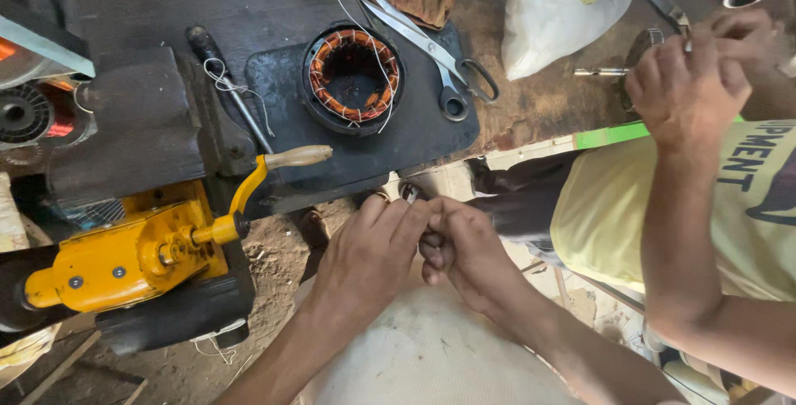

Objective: The person is winding copper wire around a motor stator core. They use their hands to guide the wire and secure it with white string, occasionally using scissors to cut the string. The person also uses a screwdriver to adjust the windings inside the stator.

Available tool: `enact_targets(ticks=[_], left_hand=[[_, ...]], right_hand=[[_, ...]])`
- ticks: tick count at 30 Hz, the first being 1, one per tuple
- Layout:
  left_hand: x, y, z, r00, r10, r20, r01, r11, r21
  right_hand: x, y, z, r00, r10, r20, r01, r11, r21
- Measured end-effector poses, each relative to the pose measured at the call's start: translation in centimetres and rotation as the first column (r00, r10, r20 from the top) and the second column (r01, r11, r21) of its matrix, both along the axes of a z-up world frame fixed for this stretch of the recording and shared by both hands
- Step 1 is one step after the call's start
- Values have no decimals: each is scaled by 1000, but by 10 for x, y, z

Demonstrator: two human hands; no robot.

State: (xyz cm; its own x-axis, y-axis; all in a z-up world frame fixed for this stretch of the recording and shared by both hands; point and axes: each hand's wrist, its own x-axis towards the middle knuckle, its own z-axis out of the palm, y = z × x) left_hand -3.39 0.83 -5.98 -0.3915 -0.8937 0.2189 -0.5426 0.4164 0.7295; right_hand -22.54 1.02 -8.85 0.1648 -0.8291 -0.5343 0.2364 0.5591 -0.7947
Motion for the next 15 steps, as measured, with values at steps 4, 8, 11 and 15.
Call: enact_targets(ticks=[4,8,11,15], left_hand=[[2,2,1,995,84,-61,-84,996,6],[3,0,8,985,99,-144,-83,990,114],[6,0,14,974,120,-195,-74,971,225],[4,-1,24,973,151,-176,-86,939,332]], right_hand=[[-7,-1,6,994,86,-63,-85,996,17],[-9,-5,27,782,55,-620,-412,792,-450],[-7,-25,25,525,-378,-763,-711,299,-637],[-17,-89,-16,282,-541,-792,-713,434,-551]])
